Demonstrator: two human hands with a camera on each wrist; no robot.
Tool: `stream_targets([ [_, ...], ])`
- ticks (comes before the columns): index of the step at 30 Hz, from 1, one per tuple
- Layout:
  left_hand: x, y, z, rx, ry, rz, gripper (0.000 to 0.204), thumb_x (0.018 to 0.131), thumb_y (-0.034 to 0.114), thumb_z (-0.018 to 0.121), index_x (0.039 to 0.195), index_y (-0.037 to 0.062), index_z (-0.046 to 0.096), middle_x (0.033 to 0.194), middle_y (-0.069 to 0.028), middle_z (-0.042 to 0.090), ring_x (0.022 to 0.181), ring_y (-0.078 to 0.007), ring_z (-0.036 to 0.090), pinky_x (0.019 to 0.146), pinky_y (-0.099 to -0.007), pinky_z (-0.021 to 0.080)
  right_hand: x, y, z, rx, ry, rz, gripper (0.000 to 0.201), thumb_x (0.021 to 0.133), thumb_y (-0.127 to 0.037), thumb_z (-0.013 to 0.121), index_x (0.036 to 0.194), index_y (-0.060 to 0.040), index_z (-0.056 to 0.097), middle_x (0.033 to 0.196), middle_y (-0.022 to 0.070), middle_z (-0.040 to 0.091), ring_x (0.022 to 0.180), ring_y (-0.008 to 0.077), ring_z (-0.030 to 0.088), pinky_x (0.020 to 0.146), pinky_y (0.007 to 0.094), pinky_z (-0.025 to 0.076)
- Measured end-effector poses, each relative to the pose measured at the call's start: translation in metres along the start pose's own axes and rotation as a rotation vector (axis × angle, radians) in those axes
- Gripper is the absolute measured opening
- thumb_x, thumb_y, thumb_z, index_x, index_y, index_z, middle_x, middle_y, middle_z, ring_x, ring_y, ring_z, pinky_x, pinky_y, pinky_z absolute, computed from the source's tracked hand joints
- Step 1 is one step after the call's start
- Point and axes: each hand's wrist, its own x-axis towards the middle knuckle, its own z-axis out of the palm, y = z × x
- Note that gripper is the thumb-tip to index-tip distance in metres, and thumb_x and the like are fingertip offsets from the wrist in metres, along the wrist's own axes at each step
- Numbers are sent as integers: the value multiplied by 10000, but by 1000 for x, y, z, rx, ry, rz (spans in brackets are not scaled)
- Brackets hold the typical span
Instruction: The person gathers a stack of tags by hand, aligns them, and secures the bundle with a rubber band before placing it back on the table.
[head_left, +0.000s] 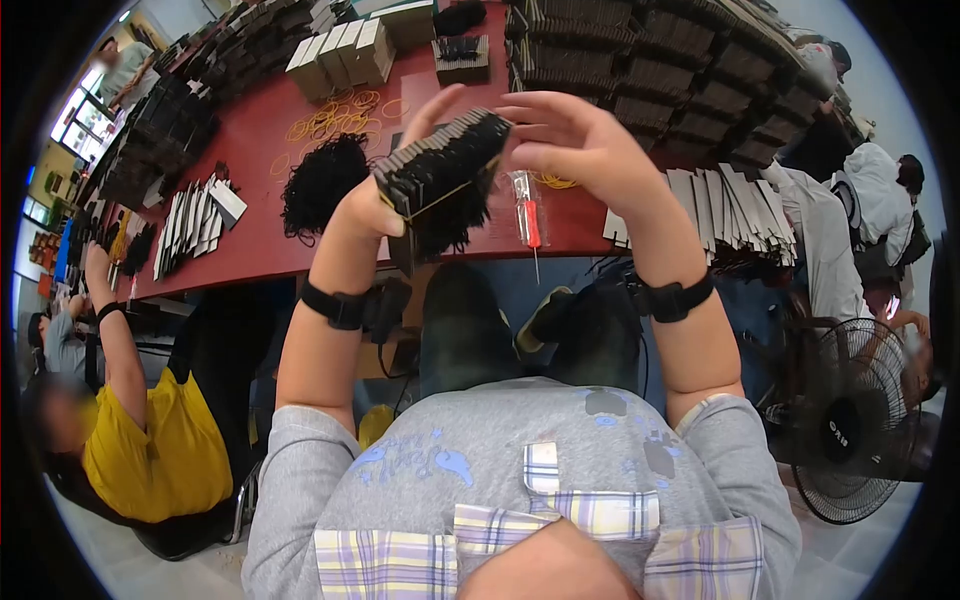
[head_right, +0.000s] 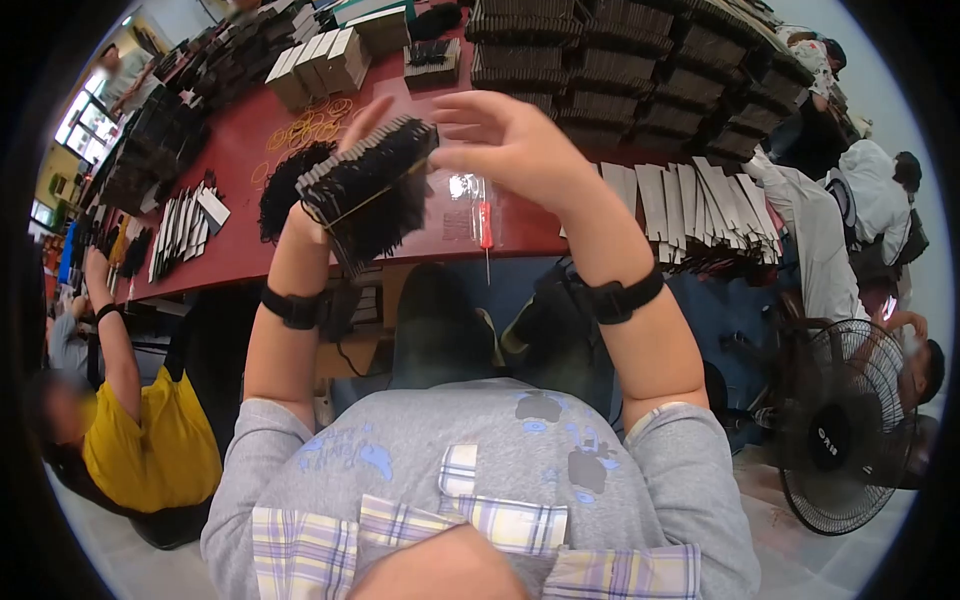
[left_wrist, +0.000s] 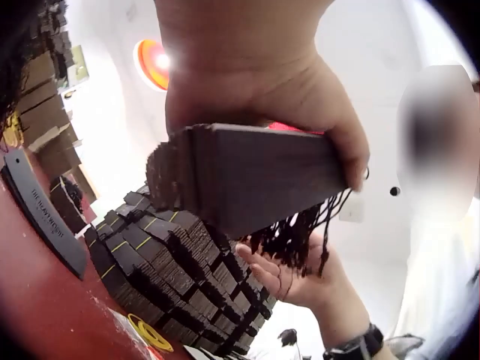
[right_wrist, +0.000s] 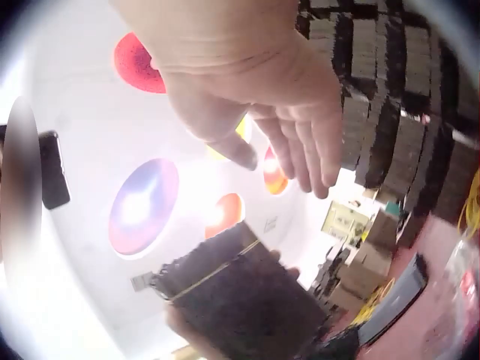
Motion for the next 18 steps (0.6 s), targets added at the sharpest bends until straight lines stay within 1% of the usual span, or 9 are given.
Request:
stream_targets([
  [1, 1, -7, 0, -90, -27, 0, 1363, 473, 379, 912, 1504, 44, 85, 1324, -179, 502, 1201, -275, 532, 1003, -398, 458, 4, 6, 5, 56, -104, 19, 571, 789, -41, 715, 1313, -1, 492, 1168, 114, 630, 1012, 158, 620, 872, 294, 506],
  [4, -3, -22, -6, -196, -133, 33, 1302, 554, 427, 873, 1508, 42, 76, 1360, -191, 481, 1227, -285, 521, 1039, -399, 440, 7, 4, 14, 156, -144, 137, 559, 773, 0, 718, 1292, 12, 511, 1152, 102, 627, 1011, 152, 616, 862, 277, 512],
  [5, -4, -25, -15, -309, -96, -32, 1172, 644, 393, 806, 1505, 26, 102, 1358, -181, 485, 1222, -283, 526, 1052, -391, 418, 8, 13, 17, 155, -124, 101, 539, 744, 47, 727, 1247, 26, 535, 1127, 106, 630, 987, 149, 620, 844, 262, 520],
  [8, -24, -15, -31, -192, 100, -75, 1074, 695, 376, 770, 1494, 6, 154, 1358, -170, 485, 1224, -276, 524, 1063, -396, 392, 5, 36, 29, 196, 62, 88, 509, 693, 67, 758, 1165, 50, 565, 1081, 113, 651, 951, 160, 628, 829, 280, 523],
  [9, -31, -22, -45, -192, 61, -21, 826, 813, 224, 685, 1483, 37, 240, 1335, -119, 519, 1220, -223, 522, 1040, -365, 401, 3, 48, 30, 147, 97, 84, 478, 694, 43, 778, 1120, 38, 564, 1044, 102, 653, 925, 146, 629, 804, 274, 525],
  [12, -58, -31, -53, 25, 381, -104, 608, 890, 128, 603, 1432, 22, 348, 1309, -93, 538, 1216, -185, 513, 1032, -339, 402, -5, 54, 41, -2, 146, 86, 500, 682, 14, 807, 1112, 25, 552, 1010, 85, 651, 931, 130, 621, 802, 263, 518],
  [13, -63, -36, -51, 187, 400, -102, 458, 929, 71, 552, 1371, 15, 443, 1274, -68, 564, 1161, -160, 538, 996, -302, 418, -5, 54, 43, -92, 151, 81, 539, 677, -90, 837, 1119, 2, 544, 1005, 108, 646, 947, 176, 630, 822, 292, 512],
  [16, -70, -32, -26, 425, 495, -117, 400, 933, 83, 571, 1318, 1, 502, 1214, -47, 603, 1078, -156, 577, 942, -280, 442, 4, 33, 49, -526, 47, -65, 570, 682, -214, 839, 1139, -24, 556, 1022, 139, 640, 972, 252, 631, 840, 345, 507],
  [18, -70, -34, -18, 603, 601, -17, 312, 911, 80, 608, 1208, -14, 592, 1102, -67, 657, 970, -137, 609, 861, -260, 476, 17, 10, 58, -706, -50, -179, 569, 724, -349, 775, 1160, -44, 575, 1047, 160, 631, 994, 321, 615, 848, 388, 498],
])
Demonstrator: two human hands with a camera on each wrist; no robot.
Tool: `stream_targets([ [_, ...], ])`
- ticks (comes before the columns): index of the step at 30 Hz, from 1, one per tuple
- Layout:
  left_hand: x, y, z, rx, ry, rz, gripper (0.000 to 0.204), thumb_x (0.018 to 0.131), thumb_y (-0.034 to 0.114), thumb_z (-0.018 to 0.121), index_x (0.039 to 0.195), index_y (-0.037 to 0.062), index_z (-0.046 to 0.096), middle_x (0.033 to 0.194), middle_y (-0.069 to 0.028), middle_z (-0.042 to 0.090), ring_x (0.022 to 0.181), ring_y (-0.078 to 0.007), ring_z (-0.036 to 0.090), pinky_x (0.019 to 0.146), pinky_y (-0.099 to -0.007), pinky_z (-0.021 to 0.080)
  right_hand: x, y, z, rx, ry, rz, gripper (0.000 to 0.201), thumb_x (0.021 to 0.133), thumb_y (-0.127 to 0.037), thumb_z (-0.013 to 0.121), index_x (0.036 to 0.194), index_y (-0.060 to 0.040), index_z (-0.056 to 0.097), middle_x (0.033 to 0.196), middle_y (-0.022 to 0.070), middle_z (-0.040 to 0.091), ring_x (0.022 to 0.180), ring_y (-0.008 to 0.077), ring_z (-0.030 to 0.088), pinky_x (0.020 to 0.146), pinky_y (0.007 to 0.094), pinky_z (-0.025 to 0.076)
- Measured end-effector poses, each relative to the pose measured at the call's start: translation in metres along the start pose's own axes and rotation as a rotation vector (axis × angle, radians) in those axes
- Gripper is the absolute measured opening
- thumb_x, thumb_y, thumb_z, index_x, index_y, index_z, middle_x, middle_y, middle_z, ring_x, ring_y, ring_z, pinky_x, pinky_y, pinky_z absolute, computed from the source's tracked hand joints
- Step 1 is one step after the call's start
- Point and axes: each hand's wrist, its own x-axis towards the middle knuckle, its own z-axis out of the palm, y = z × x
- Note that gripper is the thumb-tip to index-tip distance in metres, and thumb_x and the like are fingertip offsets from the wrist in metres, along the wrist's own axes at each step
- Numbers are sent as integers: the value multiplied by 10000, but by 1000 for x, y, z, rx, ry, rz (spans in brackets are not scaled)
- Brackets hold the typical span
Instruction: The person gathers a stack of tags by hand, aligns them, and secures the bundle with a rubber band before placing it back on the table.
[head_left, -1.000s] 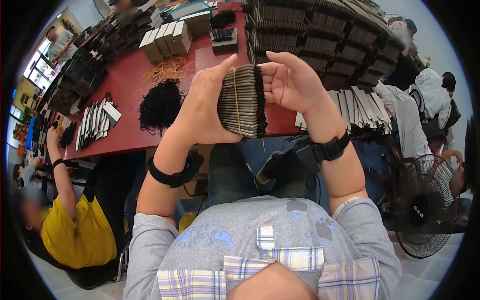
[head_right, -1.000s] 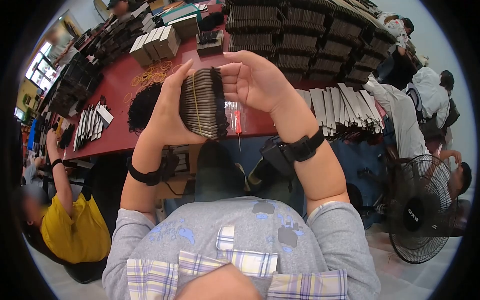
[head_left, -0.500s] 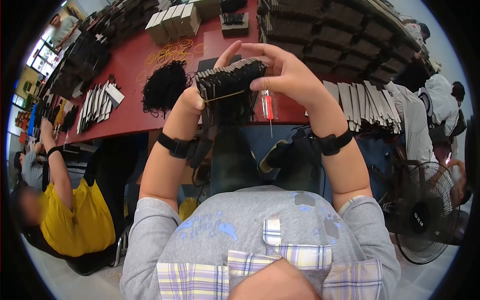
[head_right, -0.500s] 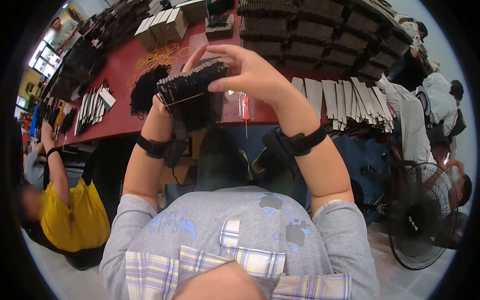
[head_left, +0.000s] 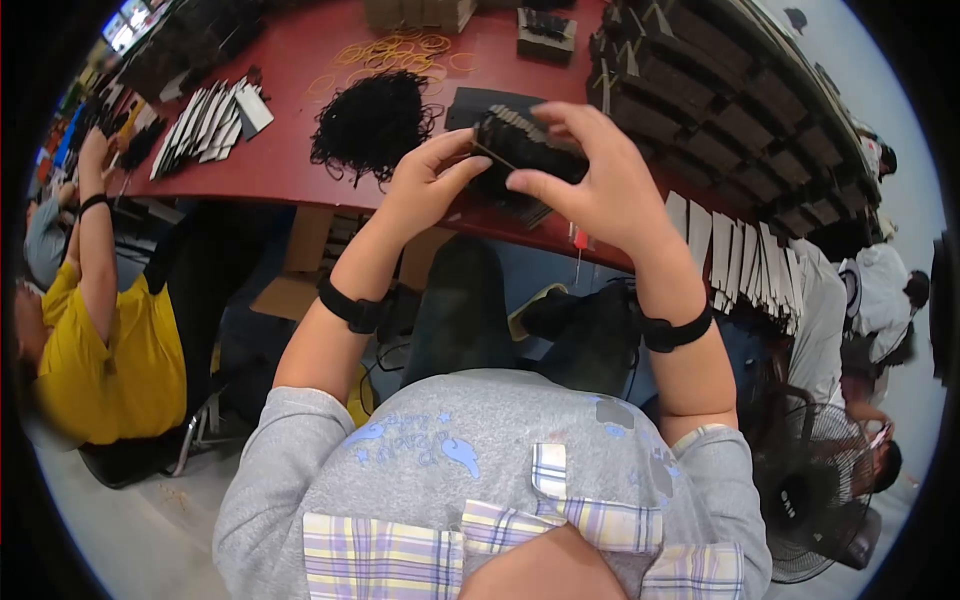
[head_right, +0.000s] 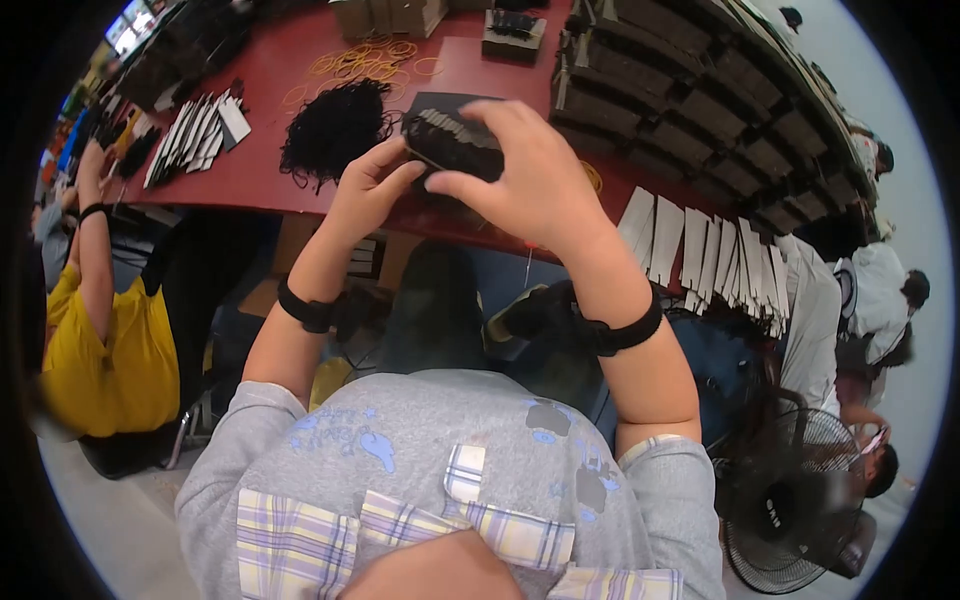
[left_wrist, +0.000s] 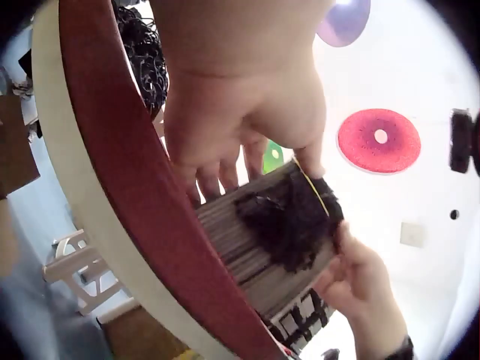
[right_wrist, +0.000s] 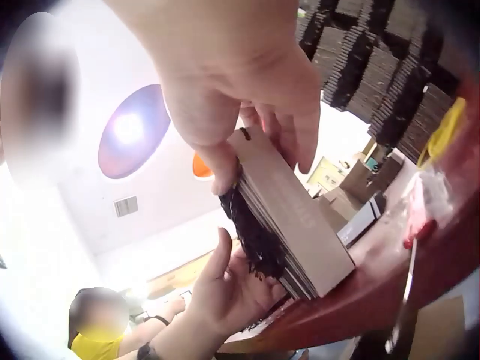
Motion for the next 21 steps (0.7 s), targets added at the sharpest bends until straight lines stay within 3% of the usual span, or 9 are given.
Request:
stream_targets([
  [2, -3, 0, 3, 147, 98, 140, 284, 893, 81, 633, 1159, -19, 622, 1071, -88, 668, 937, -127, 614, 833, -255, 487, 21, -16, 7, -49, -40, -88, 542, 756, -354, 733, 1174, -45, 580, 1063, 157, 630, 993, 326, 610, 850, 388, 495],
  [3, -4, -2, 7, 201, 224, 234, 224, 868, 80, 662, 1070, -17, 666, 968, -105, 685, 835, -126, 629, 740, -264, 501, 29, -17, 16, -65, -29, -159, 384, 816, -301, 649, 1100, -44, 627, 1043, 160, 631, 957, 340, 605, 832, 390, 493],
  [6, -6, 5, 4, 305, 291, 227, 181, 850, 76, 678, 1014, 1, 691, 857, -102, 687, 730, -157, 640, 650, -290, 494, 52, -11, 31, -139, -170, -109, 231, 850, -216, 594, 989, -47, 667, 988, 158, 633, 908, 346, 607, 809, 404, 491],
  [7, -6, 11, 2, 406, 323, 247, 137, 839, 58, 691, 962, -1, 704, 878, -103, 701, 749, -119, 641, 683, -247, 508, 52, -6, 38, -106, -130, -114, 170, 866, -169, 574, 894, -35, 674, 925, 152, 626, 874, 347, 601, 785, 414, 489],
  [10, -11, 19, 0, 569, 311, 323, 133, 840, 60, 690, 960, 3, 703, 854, -95, 697, 715, -115, 630, 664, -245, 503, 54, -6, 37, -111, -136, -105, 153, 864, -152, 581, 901, -30, 665, 911, 149, 619, 858, 348, 600, 775, 412, 488],
  [11, -12, 20, 1, 557, 311, 360, 141, 833, 47, 690, 967, 4, 701, 827, -88, 685, 696, -114, 620, 639, -248, 493, 53, -6, 39, -123, -132, -123, 128, 869, -134, 580, 902, -30, 646, 904, 145, 607, 855, 345, 594, 762, 411, 485],
  [17, -15, 6, 8, -10, 283, 98, 169, 805, 15, 690, 970, -18, 678, 818, -89, 656, 717, -138, 616, 644, -276, 479, 52, -12, 45, -190, -148, -167, 68, 854, -91, 576, 880, -31, 596, 889, 135, 583, 863, 334, 587, 740, 414, 480],
  [20, -16, -2, 14, 178, 191, 325, 90, 827, 40, 674, 888, -24, 660, 765, -102, 629, 678, -161, 601, 599, -275, 460, 53, -8, 45, -175, -143, -210, 57, 848, -78, 573, 874, -28, 580, 879, 132, 580, 852, 330, 585, 726, 412, 477],
  [21, -19, -3, 18, 106, 158, 308, 104, 812, 30, 674, 900, -20, 650, 752, -107, 614, 684, -183, 602, 609, -284, 460, 52, -7, 46, -186, -149, -202, 56, 849, -77, 572, 878, -29, 578, 879, 132, 579, 852, 329, 584, 725, 412, 476],
])
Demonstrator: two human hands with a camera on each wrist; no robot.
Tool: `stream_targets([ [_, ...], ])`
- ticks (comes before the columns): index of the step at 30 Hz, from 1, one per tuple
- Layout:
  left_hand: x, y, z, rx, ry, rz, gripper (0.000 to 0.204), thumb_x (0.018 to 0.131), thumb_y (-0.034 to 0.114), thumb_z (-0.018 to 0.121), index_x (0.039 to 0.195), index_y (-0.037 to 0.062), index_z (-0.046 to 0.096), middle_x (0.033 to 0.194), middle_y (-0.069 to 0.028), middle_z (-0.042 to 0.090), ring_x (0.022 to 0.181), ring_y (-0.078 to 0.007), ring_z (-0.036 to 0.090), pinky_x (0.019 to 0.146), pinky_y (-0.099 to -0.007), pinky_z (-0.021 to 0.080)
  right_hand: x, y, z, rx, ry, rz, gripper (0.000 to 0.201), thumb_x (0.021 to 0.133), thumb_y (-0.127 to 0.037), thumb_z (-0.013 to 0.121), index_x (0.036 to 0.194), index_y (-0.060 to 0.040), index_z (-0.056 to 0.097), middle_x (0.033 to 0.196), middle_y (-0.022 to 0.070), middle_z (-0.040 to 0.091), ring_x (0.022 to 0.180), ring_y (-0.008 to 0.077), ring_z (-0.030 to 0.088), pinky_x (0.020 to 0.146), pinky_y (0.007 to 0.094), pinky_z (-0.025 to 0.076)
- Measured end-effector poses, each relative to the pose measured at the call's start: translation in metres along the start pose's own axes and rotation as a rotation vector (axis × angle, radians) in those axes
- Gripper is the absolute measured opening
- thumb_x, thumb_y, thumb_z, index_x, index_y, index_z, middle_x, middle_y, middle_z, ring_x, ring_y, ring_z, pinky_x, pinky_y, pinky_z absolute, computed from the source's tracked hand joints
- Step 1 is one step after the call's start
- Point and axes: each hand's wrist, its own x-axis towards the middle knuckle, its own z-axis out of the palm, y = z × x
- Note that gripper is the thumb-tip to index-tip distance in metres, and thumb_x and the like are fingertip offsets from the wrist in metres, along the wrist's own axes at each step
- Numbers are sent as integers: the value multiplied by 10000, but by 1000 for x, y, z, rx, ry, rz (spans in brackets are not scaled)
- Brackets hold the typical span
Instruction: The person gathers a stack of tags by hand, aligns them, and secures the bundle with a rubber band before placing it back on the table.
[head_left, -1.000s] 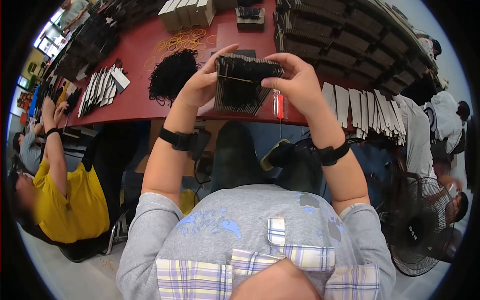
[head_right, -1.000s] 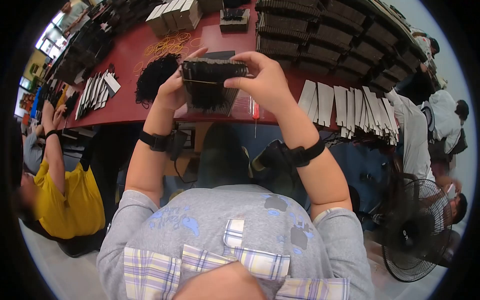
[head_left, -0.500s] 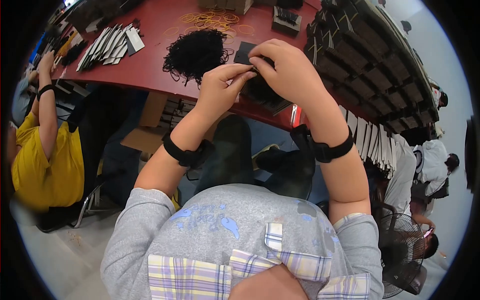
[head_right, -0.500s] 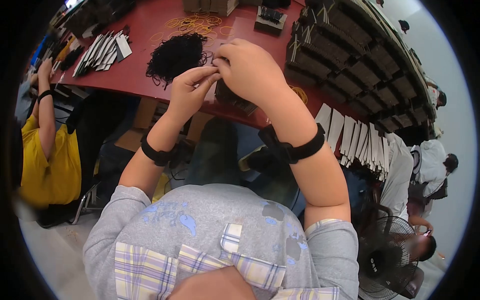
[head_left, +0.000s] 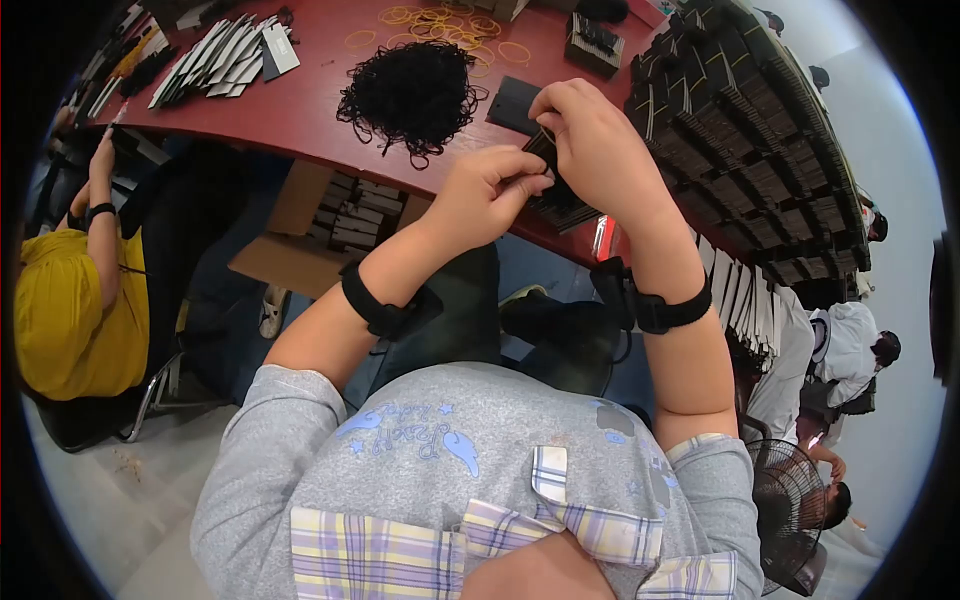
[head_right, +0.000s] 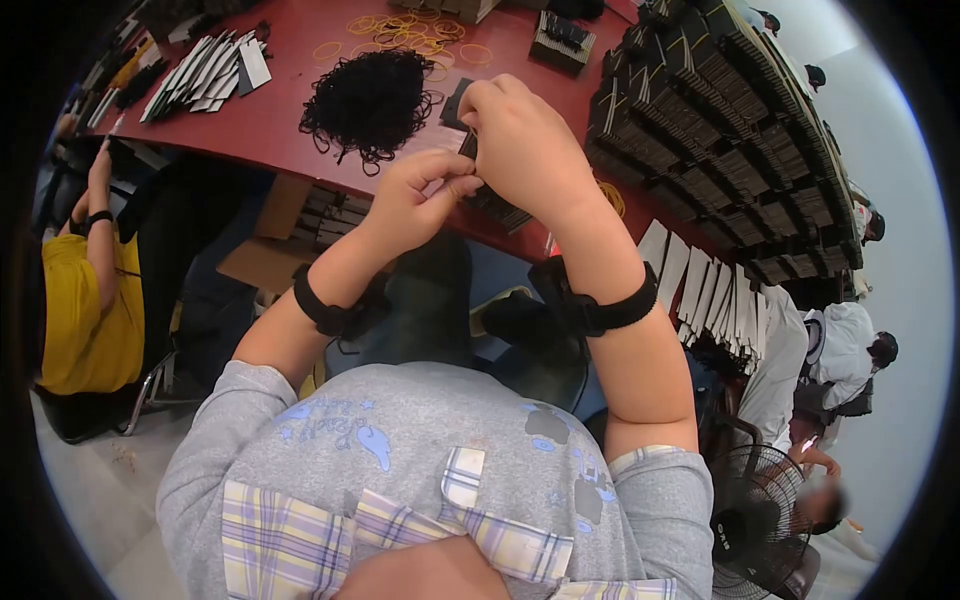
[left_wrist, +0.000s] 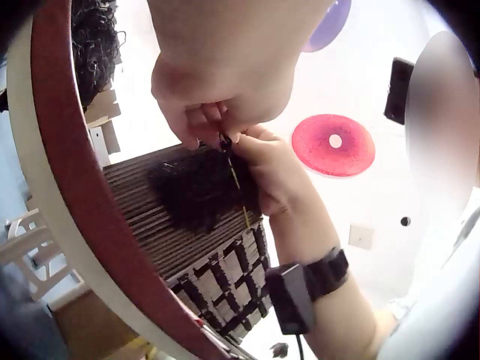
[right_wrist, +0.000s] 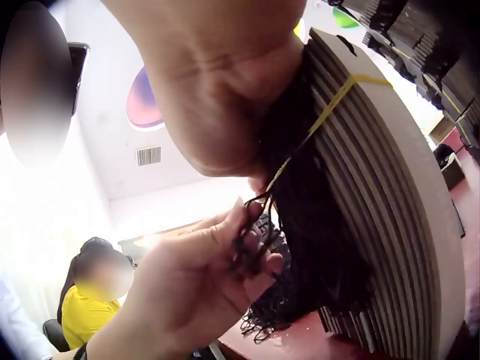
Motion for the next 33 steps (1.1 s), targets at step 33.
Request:
stream_targets([
  [33, -17, 1, -13, 678, -55, 106, 136, 826, 35, 628, 960, 13, 619, 859, -154, 587, 753, -351, 600, 647, -392, 487, 6, 19, -2, 506, 8, 239, 204, 890, -161, 585, 996, 7, 627, 867, 125, 666, 811, 240, 619, 762, 334, 479],
])
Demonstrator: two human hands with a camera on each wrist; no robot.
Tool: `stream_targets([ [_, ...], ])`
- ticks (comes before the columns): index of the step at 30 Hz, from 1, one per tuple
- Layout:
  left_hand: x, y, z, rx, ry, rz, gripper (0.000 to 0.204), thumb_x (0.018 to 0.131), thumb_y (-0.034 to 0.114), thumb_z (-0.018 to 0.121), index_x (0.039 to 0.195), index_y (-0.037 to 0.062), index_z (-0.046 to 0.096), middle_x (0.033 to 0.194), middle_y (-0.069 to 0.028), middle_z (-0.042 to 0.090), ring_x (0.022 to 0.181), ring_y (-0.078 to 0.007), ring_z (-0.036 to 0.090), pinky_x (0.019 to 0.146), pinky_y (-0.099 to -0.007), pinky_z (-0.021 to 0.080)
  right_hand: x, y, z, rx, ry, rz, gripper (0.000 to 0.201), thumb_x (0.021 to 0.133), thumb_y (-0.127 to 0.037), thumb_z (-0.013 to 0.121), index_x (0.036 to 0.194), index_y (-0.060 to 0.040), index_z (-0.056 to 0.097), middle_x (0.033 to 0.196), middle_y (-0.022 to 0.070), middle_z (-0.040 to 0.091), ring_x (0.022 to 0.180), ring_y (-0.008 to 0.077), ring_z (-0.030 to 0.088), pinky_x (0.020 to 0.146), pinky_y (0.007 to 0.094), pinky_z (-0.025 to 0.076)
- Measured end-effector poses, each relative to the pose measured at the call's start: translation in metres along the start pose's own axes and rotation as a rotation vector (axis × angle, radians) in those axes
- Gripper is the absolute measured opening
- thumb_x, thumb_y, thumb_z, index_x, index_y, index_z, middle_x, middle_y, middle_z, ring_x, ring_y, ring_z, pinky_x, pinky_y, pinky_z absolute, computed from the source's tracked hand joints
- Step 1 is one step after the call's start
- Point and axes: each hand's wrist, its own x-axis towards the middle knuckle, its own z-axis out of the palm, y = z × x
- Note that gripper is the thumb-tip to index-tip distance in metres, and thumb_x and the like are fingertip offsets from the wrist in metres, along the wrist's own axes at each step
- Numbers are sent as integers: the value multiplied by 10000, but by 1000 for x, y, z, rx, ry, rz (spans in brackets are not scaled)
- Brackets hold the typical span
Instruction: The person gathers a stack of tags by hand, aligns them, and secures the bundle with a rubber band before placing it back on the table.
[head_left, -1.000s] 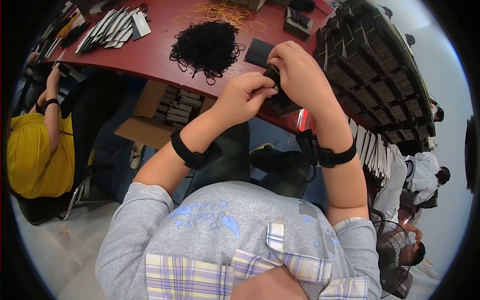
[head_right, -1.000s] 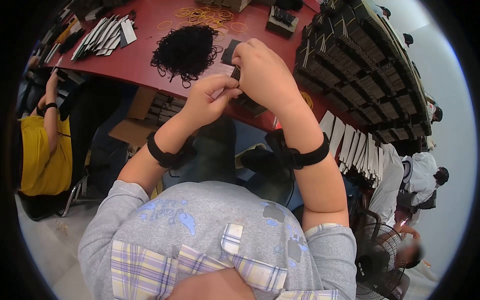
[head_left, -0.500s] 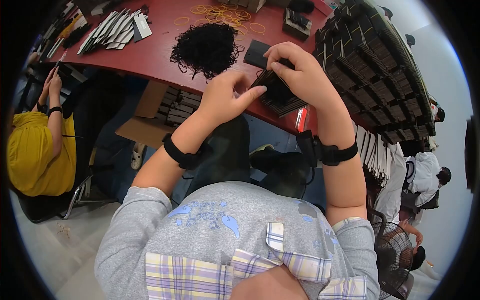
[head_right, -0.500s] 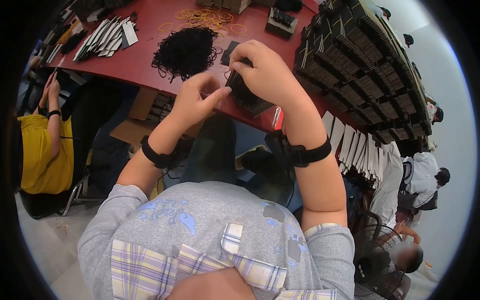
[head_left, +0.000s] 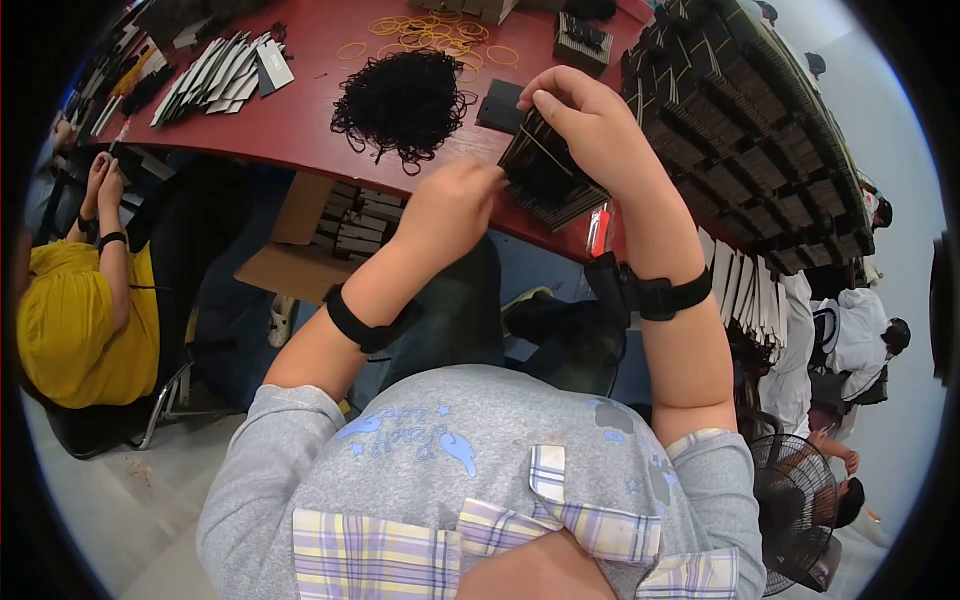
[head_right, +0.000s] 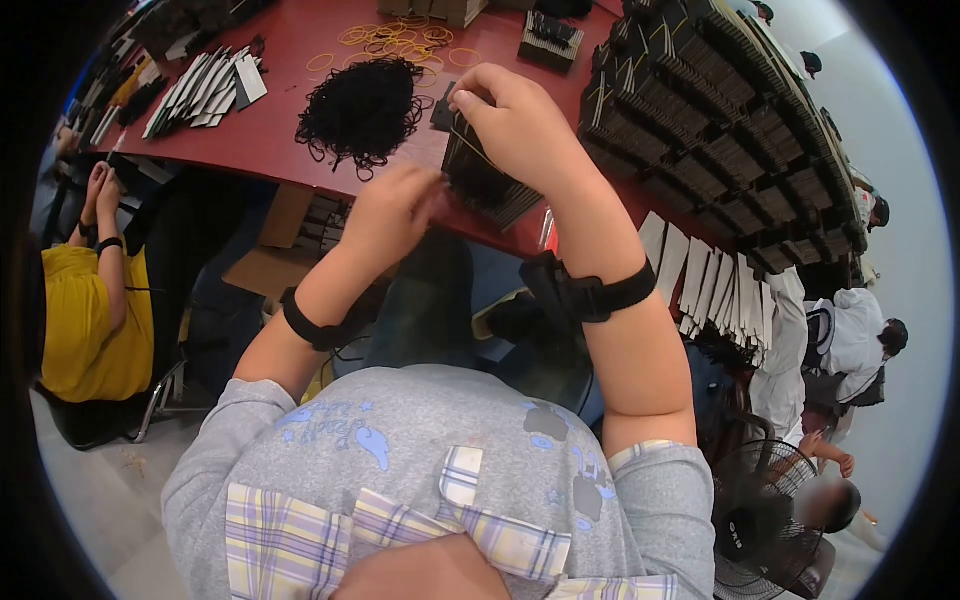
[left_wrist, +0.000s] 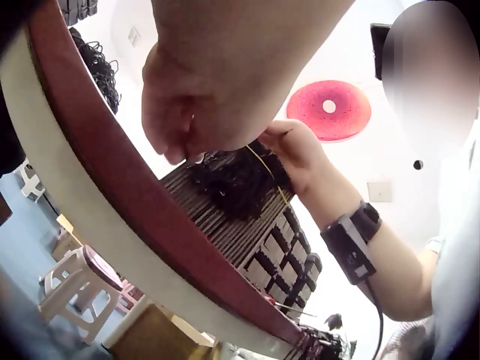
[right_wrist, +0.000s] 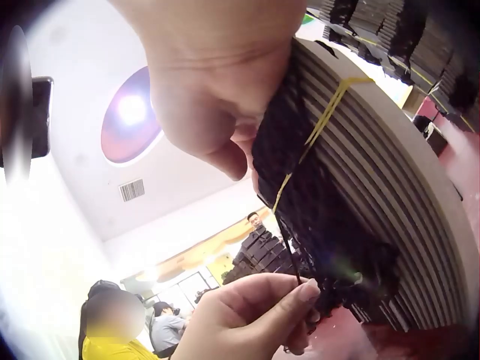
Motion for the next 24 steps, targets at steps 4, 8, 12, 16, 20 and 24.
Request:
stream_targets([
  [4, -2, 9, 3, -38, -76, 57, 155, 805, 6, 600, 958, 27, 619, 818, -141, 577, 753, -348, 603, 642, -411, 491, 0, -21, -4, -222, -110, 157, 150, 925, -128, 561, 950, -4, 642, 835, 35, 644, 796, 88, 550, 748, 249, 447],
  [8, 3, -2, 8, -37, -92, 0, 129, 799, 22, 587, 920, 26, 630, 817, -139, 603, 758, -353, 616, 647, -431, 507, 1, -13, -5, -180, -87, 71, 155, 908, -137, 585, 922, 3, 648, 786, 40, 631, 742, 101, 548, 712, 262, 456],
  [12, 9, 1, 2, -78, -135, -26, 118, 798, 36, 586, 906, 19, 630, 837, -154, 622, 774, -362, 618, 668, -442, 506, -1, -20, -6, -165, -142, 90, 137, 889, -113, 595, 914, 14, 642, 811, 46, 642, 772, 118, 567, 732, 269, 463],
  [16, 10, 0, 3, -101, -137, -68, 102, 818, 80, 598, 891, 18, 633, 827, -163, 623, 770, -370, 614, 668, -447, 494, -2, -11, -7, -152, -126, -45, 95, 850, -51, 615, 912, 17, 638, 860, 55, 656, 827, 132, 592, 767, 276, 471],
  [20, 12, 3, 5, -164, -109, -142, 122, 840, 131, 616, 891, 23, 639, 791, -158, 619, 741, -360, 611, 649, -434, 484, -3, -8, -7, -154, -71, -16, 87, 828, -16, 625, 908, 17, 629, 888, 58, 657, 854, 141, 600, 794, 280, 476],
  [24, 17, 15, -9, -193, -158, -264, 180, 824, 196, 671, 884, 29, 643, 809, -131, 621, 763, -351, 600, 682, -425, 477, -4, -4, -7, -147, -75, 0, 194, 837, -16, 614, 1030, -5, 595, 957, 76, 647, 925, 156, 595, 830, 295, 471],
])
